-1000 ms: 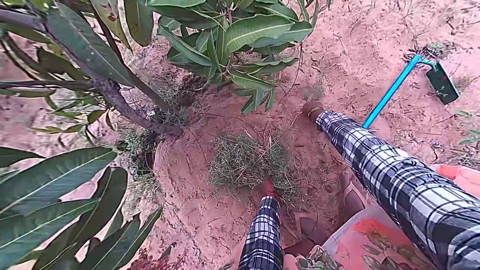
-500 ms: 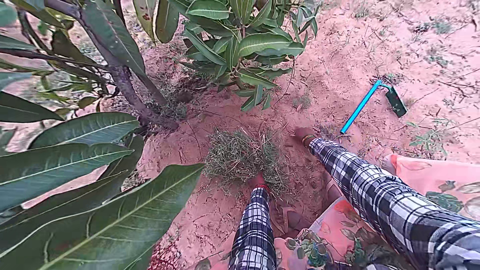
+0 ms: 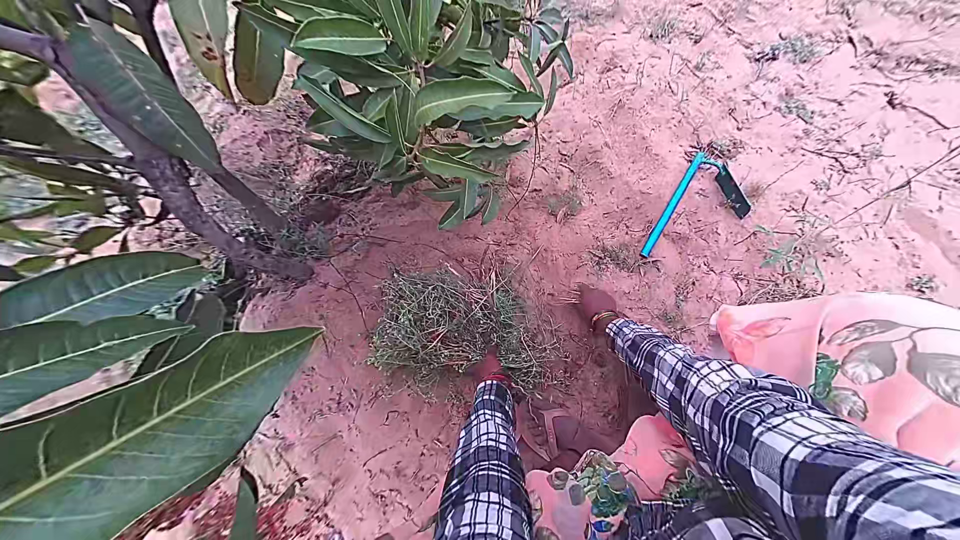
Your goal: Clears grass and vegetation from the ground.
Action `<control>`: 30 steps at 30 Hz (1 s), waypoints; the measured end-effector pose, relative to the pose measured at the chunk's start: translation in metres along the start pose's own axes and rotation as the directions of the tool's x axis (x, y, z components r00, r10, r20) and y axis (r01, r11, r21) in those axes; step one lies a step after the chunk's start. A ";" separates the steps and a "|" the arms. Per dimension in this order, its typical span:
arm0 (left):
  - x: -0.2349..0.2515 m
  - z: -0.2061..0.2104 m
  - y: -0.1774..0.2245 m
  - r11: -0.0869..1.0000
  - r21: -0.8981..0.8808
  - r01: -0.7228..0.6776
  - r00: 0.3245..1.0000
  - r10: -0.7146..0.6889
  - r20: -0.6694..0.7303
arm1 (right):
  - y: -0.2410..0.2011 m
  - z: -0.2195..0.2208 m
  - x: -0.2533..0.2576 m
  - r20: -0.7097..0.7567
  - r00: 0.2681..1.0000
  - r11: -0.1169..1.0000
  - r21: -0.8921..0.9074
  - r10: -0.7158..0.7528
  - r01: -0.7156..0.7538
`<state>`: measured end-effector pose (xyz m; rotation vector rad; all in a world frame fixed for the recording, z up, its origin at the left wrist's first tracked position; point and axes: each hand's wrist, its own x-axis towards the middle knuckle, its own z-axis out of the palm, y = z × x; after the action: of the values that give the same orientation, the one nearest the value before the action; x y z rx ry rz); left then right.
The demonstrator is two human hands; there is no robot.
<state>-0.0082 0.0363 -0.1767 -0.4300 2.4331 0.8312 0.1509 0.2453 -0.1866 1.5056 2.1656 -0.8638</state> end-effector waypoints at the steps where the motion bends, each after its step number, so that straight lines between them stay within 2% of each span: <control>1: 0.002 0.001 0.000 1.000 -0.002 0.000 1.000 0.000 -0.010 | 0.006 -0.010 0.012 -0.066 0.992 0.990 0.101 0.110 -0.103; 4: -0.004 0.000 0.004 0.998 0.053 0.015 1.000 -0.014 -0.021 | 0.034 -0.031 0.047 -0.107 0.912 0.847 0.427 0.395 -0.317; 6: -0.006 0.000 0.005 0.998 0.068 0.015 1.000 -0.014 -0.023 | 0.055 -0.037 0.067 -0.050 0.894 0.755 0.558 0.445 -0.344; 10: -0.004 0.002 0.004 0.997 0.082 0.014 0.999 -0.010 -0.049 | 0.076 -0.047 0.088 0.041 0.941 0.819 0.480 0.335 -0.313; 13: -0.003 0.003 0.005 0.997 0.078 0.016 0.999 -0.013 -0.038 | 0.078 -0.048 0.094 0.055 0.952 0.869 0.394 0.303 -0.299; 15: -0.001 0.004 0.005 0.997 0.079 0.024 0.999 -0.021 -0.037 | 0.074 -0.045 0.088 0.027 0.955 0.895 0.343 0.294 -0.285; 17: 0.002 0.004 0.005 0.996 0.086 0.009 1.000 -0.008 -0.013 | 0.066 -0.039 0.071 -0.006 0.959 0.891 0.372 0.284 -0.261; 19: 0.004 -0.001 0.004 0.982 0.183 -0.049 0.996 0.033 0.086 | 0.054 -0.030 0.045 -0.015 0.969 0.925 0.301 0.246 -0.230; 22: 0.006 -0.001 0.002 0.966 0.233 -0.112 0.985 0.076 0.158 | 0.025 -0.010 0.005 0.060 0.992 0.982 0.152 0.107 -0.115; 25: 0.021 0.013 -0.010 0.988 0.080 -0.133 0.986 0.124 0.110 | -0.034 0.013 -0.037 0.170 0.979 0.993 0.007 -0.115 0.115; 28: 0.031 0.011 -0.014 0.995 0.020 -0.100 0.985 0.096 0.141 | -0.090 0.014 -0.066 0.208 0.942 0.964 0.016 -0.263 0.265; 30: 0.022 0.007 -0.012 0.996 0.012 -0.086 0.994 0.084 0.071 | -0.100 0.008 -0.061 0.161 0.945 0.958 0.027 -0.286 0.285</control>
<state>-0.0181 0.0290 -0.1995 -0.2882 2.4044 0.8492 0.0796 0.1723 -0.1278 1.0924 2.2911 -1.0444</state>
